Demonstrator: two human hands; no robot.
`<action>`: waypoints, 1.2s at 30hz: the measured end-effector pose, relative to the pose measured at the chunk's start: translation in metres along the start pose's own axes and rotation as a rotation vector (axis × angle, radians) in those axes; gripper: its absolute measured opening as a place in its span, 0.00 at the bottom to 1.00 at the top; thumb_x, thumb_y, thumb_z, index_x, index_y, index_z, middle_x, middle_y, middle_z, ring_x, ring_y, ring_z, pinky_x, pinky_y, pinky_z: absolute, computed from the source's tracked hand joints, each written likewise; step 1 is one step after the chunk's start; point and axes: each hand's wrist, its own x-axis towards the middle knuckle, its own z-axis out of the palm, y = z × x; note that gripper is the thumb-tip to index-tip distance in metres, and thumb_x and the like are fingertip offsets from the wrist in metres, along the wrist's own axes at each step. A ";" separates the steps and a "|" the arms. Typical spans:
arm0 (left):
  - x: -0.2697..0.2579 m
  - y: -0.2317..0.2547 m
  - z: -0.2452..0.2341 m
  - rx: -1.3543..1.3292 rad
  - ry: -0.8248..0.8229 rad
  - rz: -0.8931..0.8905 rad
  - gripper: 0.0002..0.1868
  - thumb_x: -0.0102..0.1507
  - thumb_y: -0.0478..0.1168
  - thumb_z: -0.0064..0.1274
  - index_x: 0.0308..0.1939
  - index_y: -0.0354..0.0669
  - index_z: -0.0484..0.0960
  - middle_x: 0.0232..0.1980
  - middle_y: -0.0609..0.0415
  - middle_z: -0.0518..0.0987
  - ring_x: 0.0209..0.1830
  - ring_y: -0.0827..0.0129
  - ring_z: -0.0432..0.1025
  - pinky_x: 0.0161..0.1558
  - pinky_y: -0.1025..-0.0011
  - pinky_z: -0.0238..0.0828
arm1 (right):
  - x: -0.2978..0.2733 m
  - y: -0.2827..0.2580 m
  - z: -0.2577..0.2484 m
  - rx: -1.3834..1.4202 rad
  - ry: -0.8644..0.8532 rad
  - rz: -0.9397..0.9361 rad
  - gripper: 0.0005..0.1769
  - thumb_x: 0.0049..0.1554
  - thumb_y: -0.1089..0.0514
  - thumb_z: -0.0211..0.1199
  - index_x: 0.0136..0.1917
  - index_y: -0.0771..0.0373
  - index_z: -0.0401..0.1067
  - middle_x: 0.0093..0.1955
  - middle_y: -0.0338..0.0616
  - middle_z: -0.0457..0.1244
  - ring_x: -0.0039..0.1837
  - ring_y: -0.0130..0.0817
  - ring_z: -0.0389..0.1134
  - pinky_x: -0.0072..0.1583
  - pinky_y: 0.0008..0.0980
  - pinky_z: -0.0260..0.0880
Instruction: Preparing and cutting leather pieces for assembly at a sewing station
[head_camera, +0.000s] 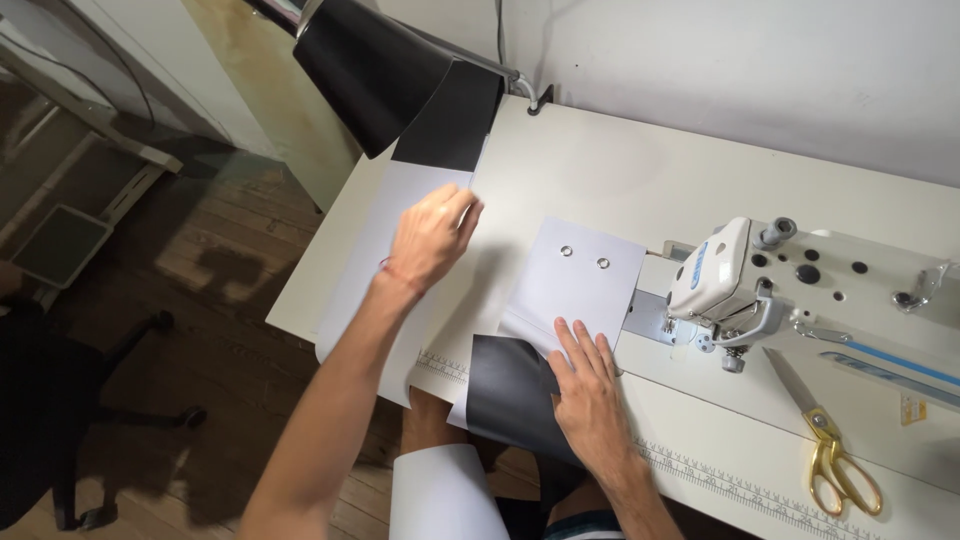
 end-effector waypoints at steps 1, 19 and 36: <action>-0.012 0.001 -0.018 0.012 -0.058 0.003 0.12 0.82 0.44 0.55 0.45 0.46 0.82 0.38 0.55 0.79 0.33 0.58 0.74 0.31 0.56 0.70 | -0.001 0.001 0.000 0.015 0.000 -0.004 0.26 0.49 0.80 0.61 0.59 0.64 0.77 0.93 0.57 0.54 0.94 0.60 0.50 0.93 0.64 0.40; -0.184 -0.064 -0.150 0.218 -0.170 -0.310 0.09 0.78 0.51 0.65 0.51 0.55 0.95 0.52 0.62 0.92 0.49 0.66 0.81 0.47 0.64 0.69 | -0.013 -0.016 -0.024 0.057 -0.084 -0.095 0.20 0.76 0.51 0.48 0.60 0.58 0.80 0.92 0.50 0.58 0.94 0.56 0.50 0.93 0.65 0.36; -0.110 0.060 0.023 0.063 -0.080 0.775 0.06 0.82 0.34 0.51 0.49 0.41 0.79 0.39 0.55 0.77 0.32 0.65 0.71 0.38 0.65 0.75 | -0.024 -0.021 -0.039 0.214 0.073 -0.201 0.15 0.75 0.50 0.58 0.54 0.64 0.76 0.88 0.60 0.61 0.86 0.58 0.65 0.90 0.63 0.53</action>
